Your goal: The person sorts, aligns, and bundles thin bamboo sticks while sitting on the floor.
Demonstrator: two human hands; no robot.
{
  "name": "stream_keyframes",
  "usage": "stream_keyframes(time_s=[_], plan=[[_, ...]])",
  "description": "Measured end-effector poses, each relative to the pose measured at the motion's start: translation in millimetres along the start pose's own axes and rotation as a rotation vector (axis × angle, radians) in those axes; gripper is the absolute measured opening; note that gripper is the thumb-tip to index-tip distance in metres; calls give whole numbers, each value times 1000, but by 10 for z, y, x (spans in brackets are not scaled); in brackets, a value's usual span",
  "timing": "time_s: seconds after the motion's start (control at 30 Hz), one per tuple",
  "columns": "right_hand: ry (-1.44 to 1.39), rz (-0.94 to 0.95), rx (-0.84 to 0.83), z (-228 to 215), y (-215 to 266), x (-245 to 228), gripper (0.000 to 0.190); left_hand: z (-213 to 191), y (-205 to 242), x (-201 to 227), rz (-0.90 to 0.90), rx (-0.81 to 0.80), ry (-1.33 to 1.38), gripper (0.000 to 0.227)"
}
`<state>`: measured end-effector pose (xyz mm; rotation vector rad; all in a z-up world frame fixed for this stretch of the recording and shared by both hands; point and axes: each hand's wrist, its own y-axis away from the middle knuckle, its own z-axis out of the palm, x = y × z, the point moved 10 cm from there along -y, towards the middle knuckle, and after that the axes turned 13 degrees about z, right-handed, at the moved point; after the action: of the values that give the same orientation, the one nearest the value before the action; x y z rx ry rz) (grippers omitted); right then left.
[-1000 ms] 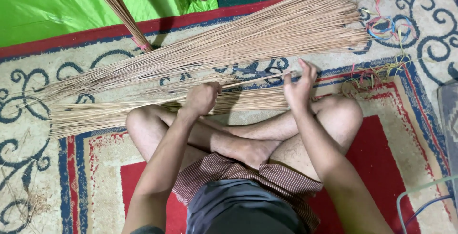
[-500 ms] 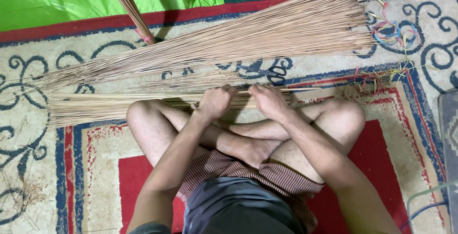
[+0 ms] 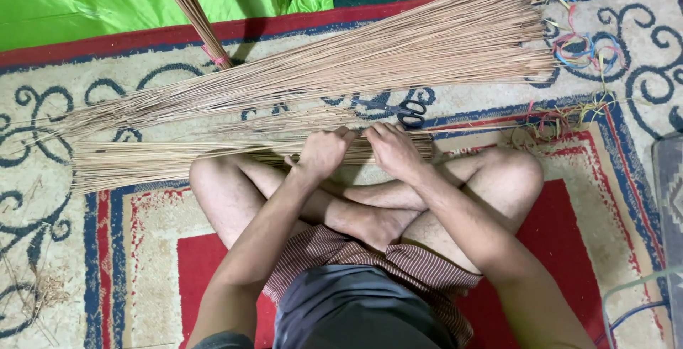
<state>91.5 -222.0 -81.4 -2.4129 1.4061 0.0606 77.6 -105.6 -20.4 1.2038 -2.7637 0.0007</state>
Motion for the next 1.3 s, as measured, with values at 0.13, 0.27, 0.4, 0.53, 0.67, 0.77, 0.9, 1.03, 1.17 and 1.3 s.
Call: stream_keyframes(time_s=[0.13, 0.27, 0.4, 0.53, 0.67, 0.77, 0.9, 1.03, 1.17, 1.3], plan=[[-19, -12, -16, -164, 61, 235, 14, 173, 112, -239, -8, -48, 54, 24], [-1, 58, -28, -368, 173, 679, 12, -173, 437, -420, -18, 10, 34, 20], [-19, 30, -30, -379, 137, 622, 10, -284, 458, -309, -11, 1, -9, 23], [-49, -19, -16, -184, 44, 179, 12, -142, 227, -170, 32, 26, -21, 23], [-89, -31, -40, -185, 12, 68, 17, -23, 150, -138, 43, 32, 14, 24], [-104, -19, -52, -279, 66, 328, 14, -154, 289, -225, 25, 19, 39, 23], [-40, 16, -30, -366, 159, 685, 12, -27, 444, -494, -27, -14, 17, 22], [-6, 37, -24, -287, 90, 506, 10, 71, 319, -456, -21, 62, -86, 20], [-96, -2, -28, -320, -8, 22, 12, 64, 123, -238, 34, 115, -131, 19], [-97, -5, -54, -282, -5, 72, 11, -208, 164, -140, 70, 158, -91, 19]])
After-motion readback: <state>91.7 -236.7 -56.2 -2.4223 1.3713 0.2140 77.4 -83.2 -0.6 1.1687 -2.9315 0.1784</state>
